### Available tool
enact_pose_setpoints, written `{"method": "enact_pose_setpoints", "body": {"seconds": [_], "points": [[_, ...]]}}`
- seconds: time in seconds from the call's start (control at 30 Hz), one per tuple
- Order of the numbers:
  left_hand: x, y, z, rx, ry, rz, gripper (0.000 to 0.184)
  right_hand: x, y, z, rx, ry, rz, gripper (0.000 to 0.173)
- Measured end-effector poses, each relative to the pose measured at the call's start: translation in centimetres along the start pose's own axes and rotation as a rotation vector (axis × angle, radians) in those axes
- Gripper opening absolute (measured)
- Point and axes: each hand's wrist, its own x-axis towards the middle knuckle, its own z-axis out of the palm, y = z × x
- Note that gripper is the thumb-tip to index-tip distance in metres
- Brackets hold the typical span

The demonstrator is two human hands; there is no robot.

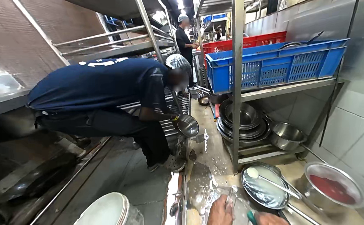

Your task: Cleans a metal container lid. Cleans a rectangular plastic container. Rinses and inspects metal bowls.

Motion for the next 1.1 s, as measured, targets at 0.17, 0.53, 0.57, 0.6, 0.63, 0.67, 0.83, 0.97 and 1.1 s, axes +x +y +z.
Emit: {"method": "enact_pose_setpoints", "body": {"seconds": [0.17,0.53,0.57,0.6,0.63,0.67,0.83,0.97,1.1], "points": [[0.09,0.14,-0.09,0.026,-0.017,-0.004,0.029,-0.48,-0.22,-0.26,-0.002,-0.035,0.015,0.028],[0.24,0.02,-0.37,0.029,-0.022,0.005,0.029,-0.49,-0.72,-0.7,-0.01,-0.048,0.017,0.028],[0.25,-0.02,-0.34,0.026,-0.02,0.007,0.029,-0.47,-0.68,-0.66,-0.013,-0.047,0.015,0.028],[0.27,-0.01,-0.33,0.023,-0.02,0.004,0.029,-0.46,-0.67,-0.67,-0.014,-0.046,0.014,0.028],[0.28,0.03,-0.32,0.021,-0.02,0.002,0.029,-0.48,-0.67,-0.71,-0.013,-0.044,0.014,0.028],[0.27,0.06,-0.31,0.02,-0.019,0.001,0.029,-0.48,-0.66,-0.72,-0.014,-0.046,0.015,0.027],[0.27,0.13,-0.3,0.029,-0.019,0.005,0.028,-0.6,-0.63,-0.88,-0.016,-0.053,0.014,0.027],[0.31,0.06,-0.24,0.035,-0.013,0.011,0.028,-0.61,-0.55,-0.74,-0.007,-0.056,0.012,0.028],[0.31,0.08,-0.32,0.043,-0.014,0.01,0.028,-0.46,-0.41,-0.62,-0.009,-0.051,0.002,0.028]]}}
